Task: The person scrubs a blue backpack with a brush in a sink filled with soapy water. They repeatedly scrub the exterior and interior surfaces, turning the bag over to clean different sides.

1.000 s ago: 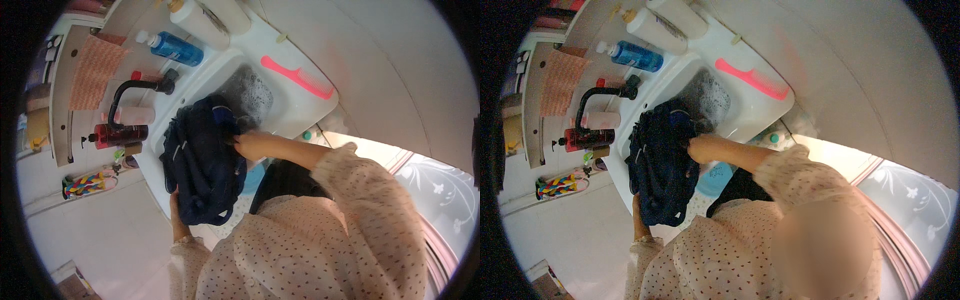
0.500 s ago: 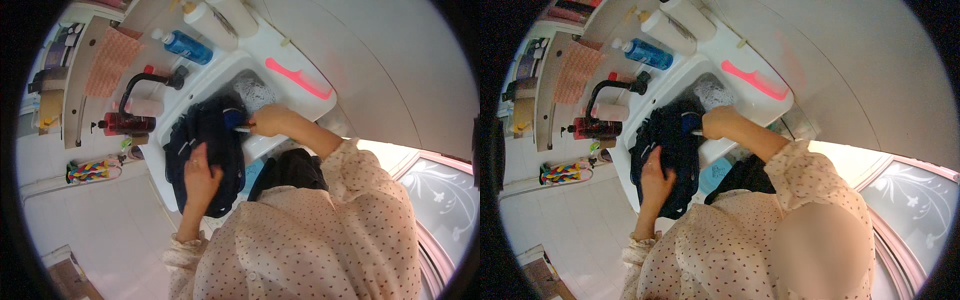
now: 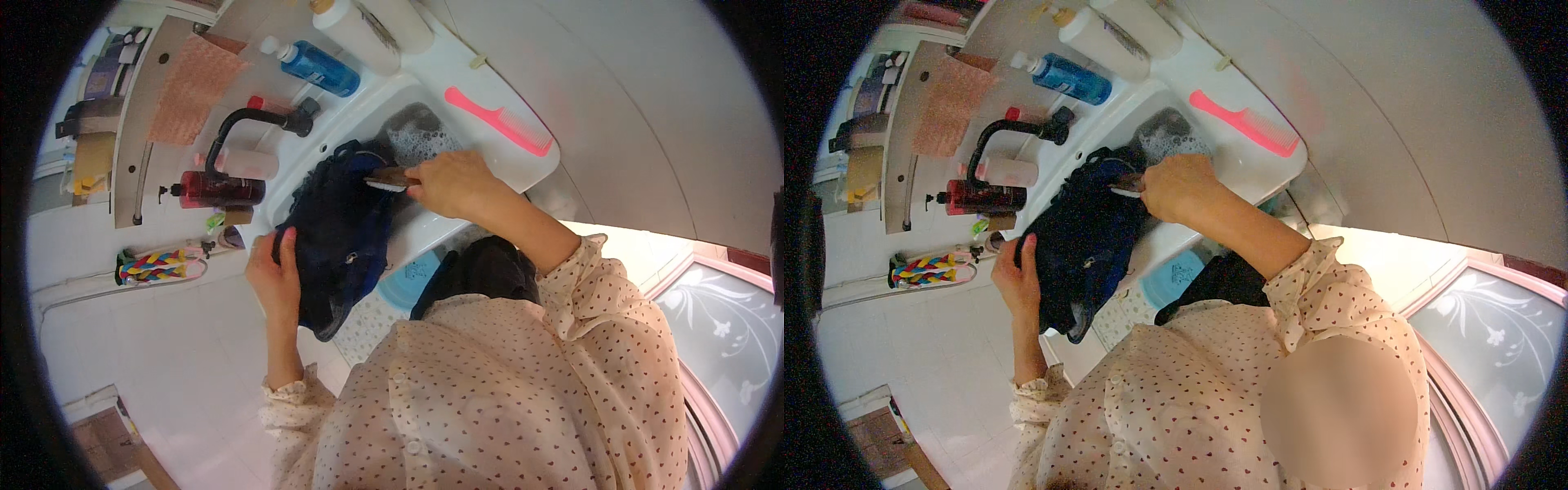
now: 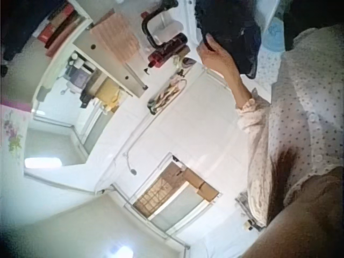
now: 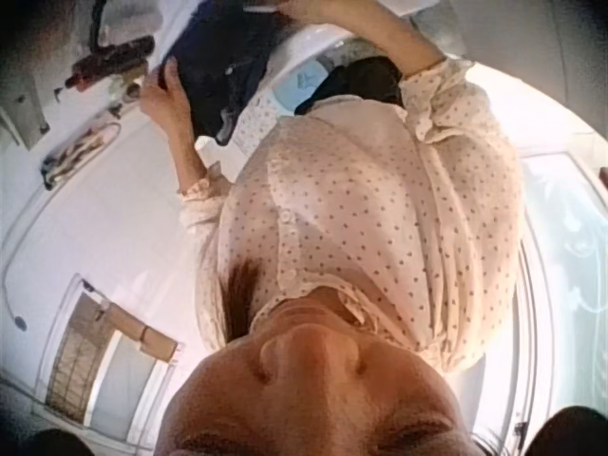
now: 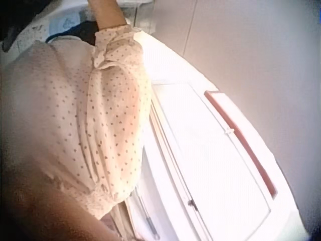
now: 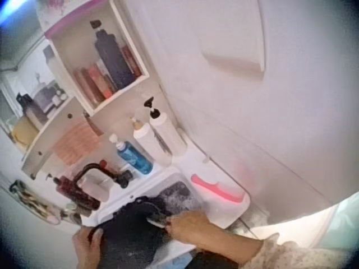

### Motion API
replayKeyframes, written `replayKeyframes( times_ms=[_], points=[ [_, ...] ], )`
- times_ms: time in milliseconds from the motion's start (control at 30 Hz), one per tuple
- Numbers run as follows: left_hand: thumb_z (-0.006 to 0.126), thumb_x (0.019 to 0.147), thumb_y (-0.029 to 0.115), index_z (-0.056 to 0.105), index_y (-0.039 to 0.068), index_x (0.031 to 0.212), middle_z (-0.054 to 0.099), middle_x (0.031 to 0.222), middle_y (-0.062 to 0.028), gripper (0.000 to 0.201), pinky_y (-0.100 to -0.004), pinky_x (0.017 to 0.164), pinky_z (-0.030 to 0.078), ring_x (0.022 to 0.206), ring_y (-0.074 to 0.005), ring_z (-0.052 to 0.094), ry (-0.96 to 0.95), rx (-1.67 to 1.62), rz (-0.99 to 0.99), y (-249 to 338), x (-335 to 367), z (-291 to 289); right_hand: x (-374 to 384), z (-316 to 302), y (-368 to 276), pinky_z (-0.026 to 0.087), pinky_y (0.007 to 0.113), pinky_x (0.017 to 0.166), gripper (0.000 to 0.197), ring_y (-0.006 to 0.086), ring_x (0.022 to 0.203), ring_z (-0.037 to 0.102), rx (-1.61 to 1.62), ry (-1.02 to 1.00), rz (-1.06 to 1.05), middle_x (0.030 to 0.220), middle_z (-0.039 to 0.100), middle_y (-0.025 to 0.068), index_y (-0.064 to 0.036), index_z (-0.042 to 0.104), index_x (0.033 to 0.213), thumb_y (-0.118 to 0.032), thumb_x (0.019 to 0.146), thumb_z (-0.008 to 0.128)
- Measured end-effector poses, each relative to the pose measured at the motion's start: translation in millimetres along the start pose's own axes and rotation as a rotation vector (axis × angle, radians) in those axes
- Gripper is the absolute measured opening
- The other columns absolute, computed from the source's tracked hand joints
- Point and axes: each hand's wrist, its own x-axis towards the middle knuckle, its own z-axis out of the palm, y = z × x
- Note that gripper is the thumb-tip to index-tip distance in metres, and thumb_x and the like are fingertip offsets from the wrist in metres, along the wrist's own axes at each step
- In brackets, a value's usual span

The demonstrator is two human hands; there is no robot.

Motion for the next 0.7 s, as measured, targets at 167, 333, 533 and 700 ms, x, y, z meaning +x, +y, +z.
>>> replayKeyframes(
  times_ms=[167, 333, 533, 700],
  points=[
    [0.065, 0.091, 0.028, 0.064, -0.004, 0.089, 0.063, 0.077, -0.0187, 0.033, -0.039, 0.065, 0.046, 0.068, -0.035, 0.058, 0.119, -0.055, -0.063, 0, 11, -3, 25, 59, -11, 0.047, 0.053, 0.09, 0.042, 0.0406, 0.098, 0.064, 0.419, 0.078, -0.271, 0.108, 0.067, 0.0203, -0.0066, 0.06, 0.123, -0.034, 0.097, 0.042],
    [0.065, 0.091, 0.028, 0.064, -0.003, 0.088, 0.062, 0.078, -0.0199, 0.032, -0.0408, 0.066, 0.046, 0.07, -0.037, 0.059, 0.069, -0.142, -0.034, 16, 9, 16, 107, 91, -24, 0.053, 0.048, 0.079, 0.033, 0.0399, 0.093, 0.066, 0.355, 0.126, -0.031, 0.105, 0.067, 0.0225, 0.0, 0.065, 0.113, -0.017, 0.087, 0.054],
    [0.065, 0.09, 0.023, 0.064, -0.003, 0.086, 0.062, 0.081, -0.0209, 0.027, -0.0408, 0.066, 0.046, 0.075, -0.039, 0.06, 0.135, -0.182, -0.048, -1, -14, 19, 26, 115, -67, 0.037, 0.048, 0.104, 0.052, 0.0425, 0.121, 0.05, 0.793, -0.125, -0.114, 0.133, 0.052, 0.0254, -0.0113, 0.029, 0.149, -0.031, 0.101, 0.028],
    [0.068, 0.088, 0.018, 0.062, -0.003, 0.085, 0.06, 0.079, -0.0205, 0.023, -0.0401, 0.065, 0.047, 0.072, -0.0379, 0.06, 0.099, -0.327, 0.032, 22, -22, 48, 157, 137, -14, 0.053, 0.045, 0.068, 0.042, 0.0345, 0.078, 0.064, 0.458, -0.03, 0.071, 0.09, 0.064, 0.0201, -0.011, 0.045, 0.136, -0.031, 0.099, 0.039]
  ],
)
